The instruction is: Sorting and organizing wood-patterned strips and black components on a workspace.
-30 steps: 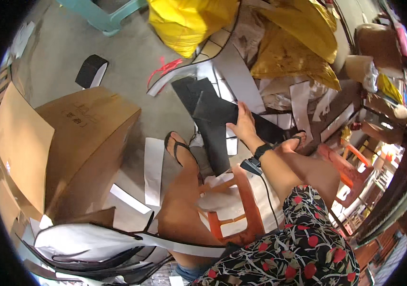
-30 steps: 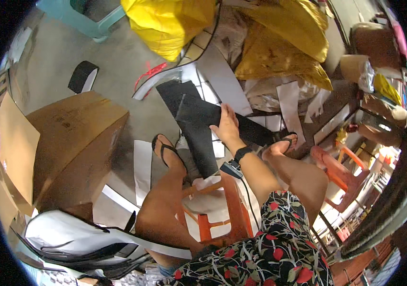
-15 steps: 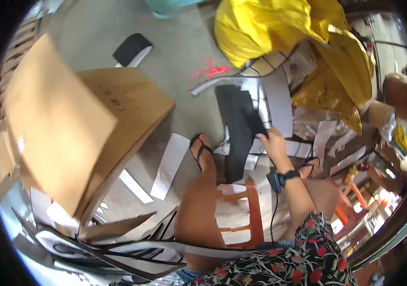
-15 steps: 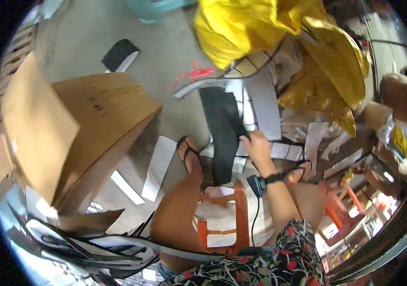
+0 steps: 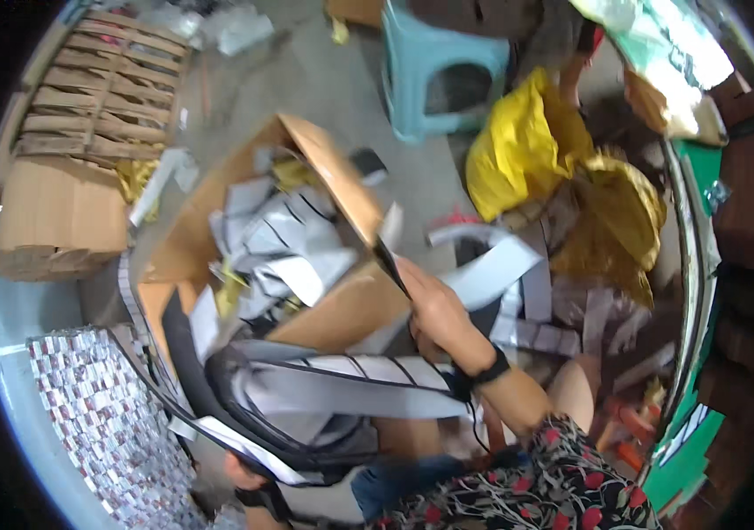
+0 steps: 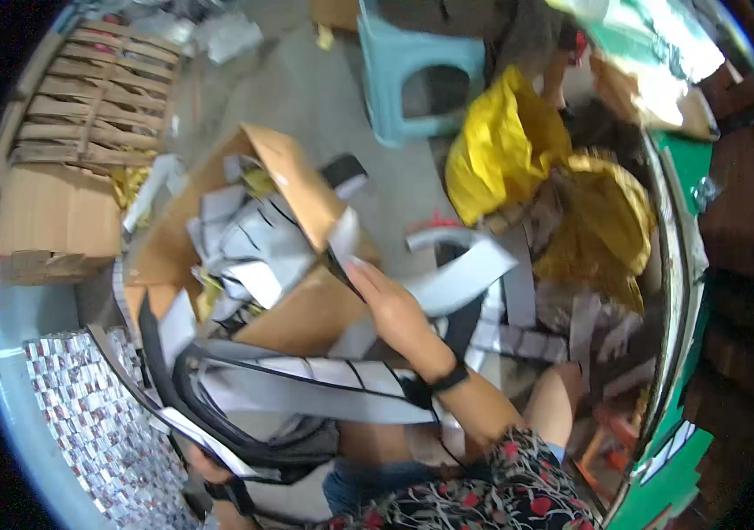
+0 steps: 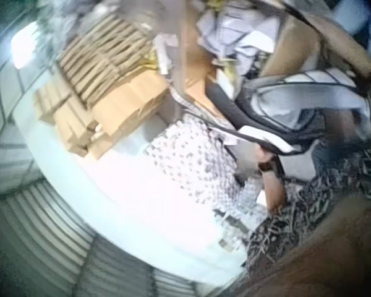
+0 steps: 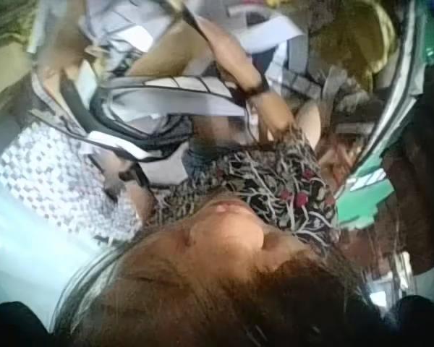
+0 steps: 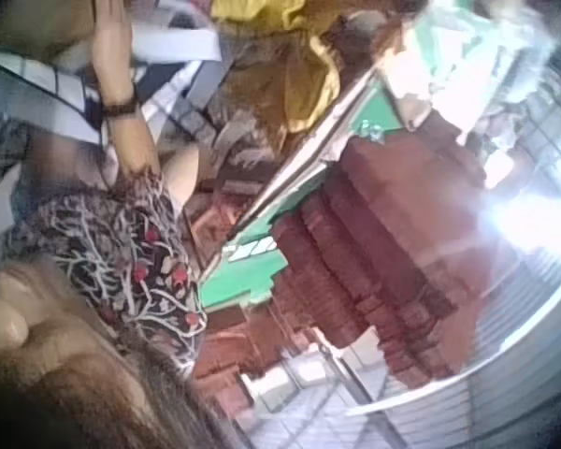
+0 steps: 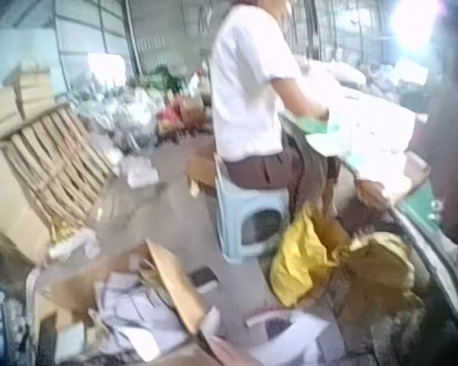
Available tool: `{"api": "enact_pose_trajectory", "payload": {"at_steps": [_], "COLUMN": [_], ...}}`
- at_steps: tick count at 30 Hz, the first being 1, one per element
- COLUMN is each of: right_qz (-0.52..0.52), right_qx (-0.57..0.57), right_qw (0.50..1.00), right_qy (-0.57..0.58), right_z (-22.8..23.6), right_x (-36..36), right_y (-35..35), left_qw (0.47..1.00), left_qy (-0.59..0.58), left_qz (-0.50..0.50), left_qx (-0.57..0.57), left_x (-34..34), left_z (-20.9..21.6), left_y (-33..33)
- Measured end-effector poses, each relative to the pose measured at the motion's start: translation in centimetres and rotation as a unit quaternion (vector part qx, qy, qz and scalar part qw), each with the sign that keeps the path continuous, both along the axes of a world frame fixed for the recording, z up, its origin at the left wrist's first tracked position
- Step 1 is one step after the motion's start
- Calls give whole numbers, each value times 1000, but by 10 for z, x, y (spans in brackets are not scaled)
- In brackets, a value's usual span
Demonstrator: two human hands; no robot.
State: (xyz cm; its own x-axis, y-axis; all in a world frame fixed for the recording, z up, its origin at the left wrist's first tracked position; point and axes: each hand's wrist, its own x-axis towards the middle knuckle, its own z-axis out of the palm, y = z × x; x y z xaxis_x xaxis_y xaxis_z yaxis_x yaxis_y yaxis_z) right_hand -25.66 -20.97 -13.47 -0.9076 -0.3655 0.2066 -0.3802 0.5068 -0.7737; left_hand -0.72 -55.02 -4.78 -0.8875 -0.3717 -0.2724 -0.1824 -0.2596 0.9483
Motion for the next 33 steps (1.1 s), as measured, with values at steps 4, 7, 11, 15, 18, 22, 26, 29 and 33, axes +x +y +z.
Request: {"api": "enact_pose_trajectory", "payload": {"at_steps": [4, 7, 11, 15, 18, 22, 26, 29, 33], "right_qz": [-93, -260, -440, -129, -110, -54, -23, 12, 67], "right_qx": [-32, -15, -155, 64, -298, -470, -521, -543, -556], "right_qw": [992, 962, 867, 989, 918, 843, 818, 809, 787], "right_qy": [85, 79, 175, -39, -235, -256, -243, -224, -260], "right_z": [36, 98, 76, 56, 144, 192, 223, 239, 245], "right_x": [11, 14, 19, 27, 43, 81, 126, 154, 189], "right_y": [26, 36, 28, 25, 61, 91, 97, 92, 71], "left_qw": [985, 993, 998, 972, 971, 952, 985, 990, 972], "left_qy": [-4, 17, -32, 79, 80, 81, 139, 134, 184], "left_qz": [30, 46, 29, 61, 31, 55, 66, 14, -118], "left_qx": [171, 105, 47, 215, 221, 289, 80, -47, -86], "left_x": [56, 50, 66, 46, 46, 3, -28, -35, -42], "left_z": [-16, 5, -25, -6, 23, 72, 92, 112, 126], "left_y": [-19, 11, 2, 20, 22, 45, 72, 106, 164]}}
